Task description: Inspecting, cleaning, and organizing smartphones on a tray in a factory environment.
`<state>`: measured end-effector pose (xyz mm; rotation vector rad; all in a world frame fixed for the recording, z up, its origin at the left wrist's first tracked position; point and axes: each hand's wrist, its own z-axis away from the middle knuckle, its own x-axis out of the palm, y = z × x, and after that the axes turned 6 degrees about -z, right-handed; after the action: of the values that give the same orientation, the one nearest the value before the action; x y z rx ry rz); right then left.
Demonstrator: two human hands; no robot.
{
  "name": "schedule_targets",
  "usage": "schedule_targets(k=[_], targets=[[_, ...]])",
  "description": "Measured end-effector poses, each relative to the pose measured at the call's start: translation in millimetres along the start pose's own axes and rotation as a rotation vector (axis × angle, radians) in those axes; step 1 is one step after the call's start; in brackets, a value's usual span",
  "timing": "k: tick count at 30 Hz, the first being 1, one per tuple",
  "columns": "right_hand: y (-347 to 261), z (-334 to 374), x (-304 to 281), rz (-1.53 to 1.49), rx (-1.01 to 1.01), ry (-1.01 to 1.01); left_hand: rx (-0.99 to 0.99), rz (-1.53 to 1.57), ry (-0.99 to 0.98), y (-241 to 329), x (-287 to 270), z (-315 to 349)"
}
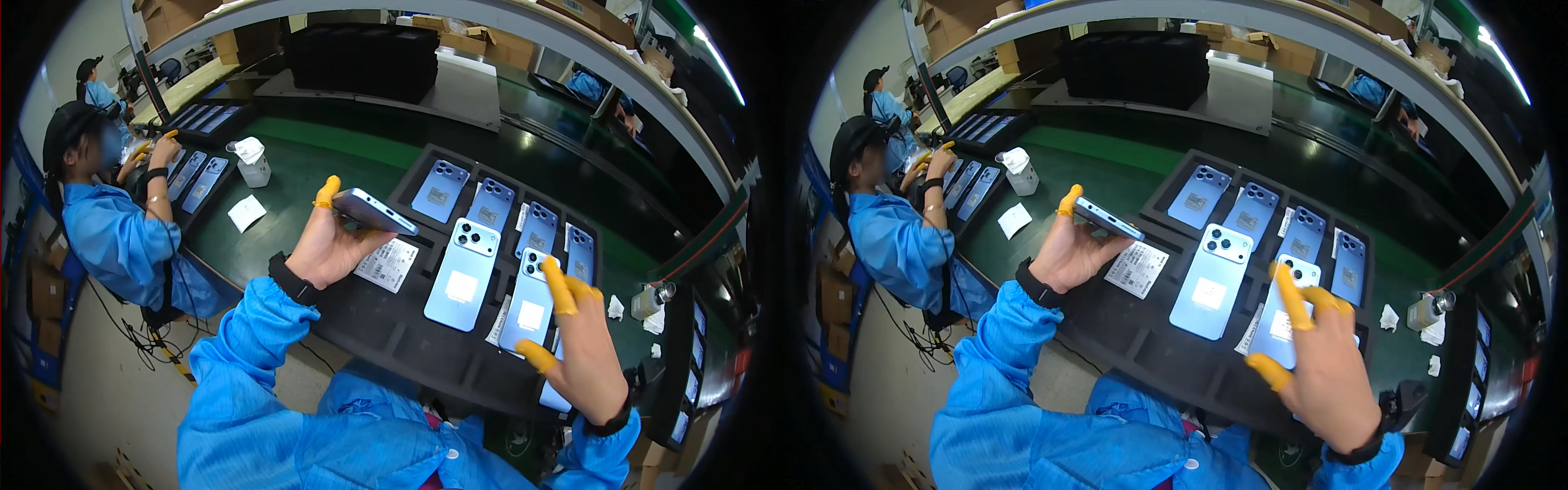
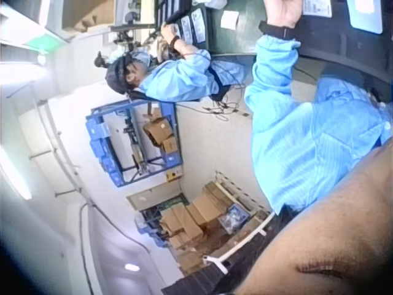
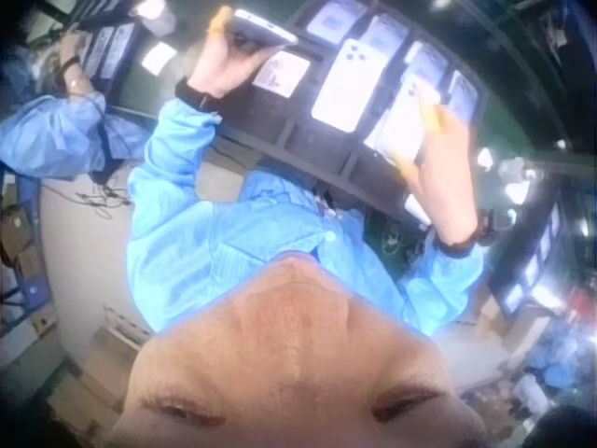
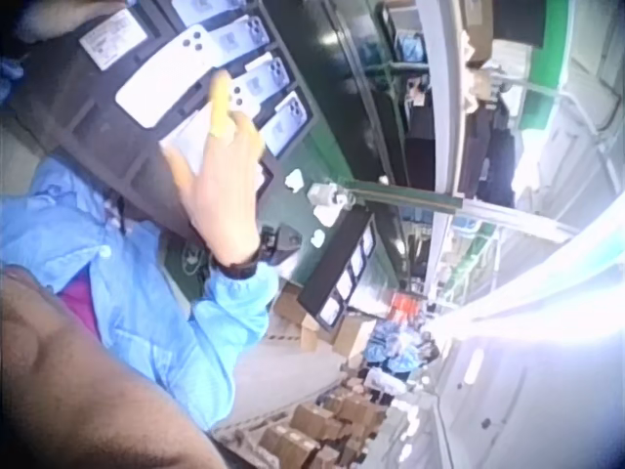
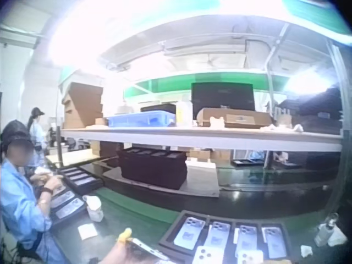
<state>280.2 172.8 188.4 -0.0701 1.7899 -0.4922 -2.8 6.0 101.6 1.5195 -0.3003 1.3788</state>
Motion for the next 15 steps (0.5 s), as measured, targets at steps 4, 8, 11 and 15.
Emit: schedule_targets(k=[4, 8, 11, 15], targets=[[-44, -43, 13, 0.149, -0.33, 0.138, -0.012, -0.109, 0.064, -17, 22, 1], [-64, -69, 34, 0.134, -0.458, 0.258, 0.022, -0.168, -0.046, -25, 31, 8], [-59, -77, 52, 0.178, -0.467, 0.296, 0.03, -0.163, -0.05, -26, 30, 8], [-64, -72, 51, 0.118, -0.46, 0.236, 0.017, -0.106, -0.042, -21, 25, 10]])
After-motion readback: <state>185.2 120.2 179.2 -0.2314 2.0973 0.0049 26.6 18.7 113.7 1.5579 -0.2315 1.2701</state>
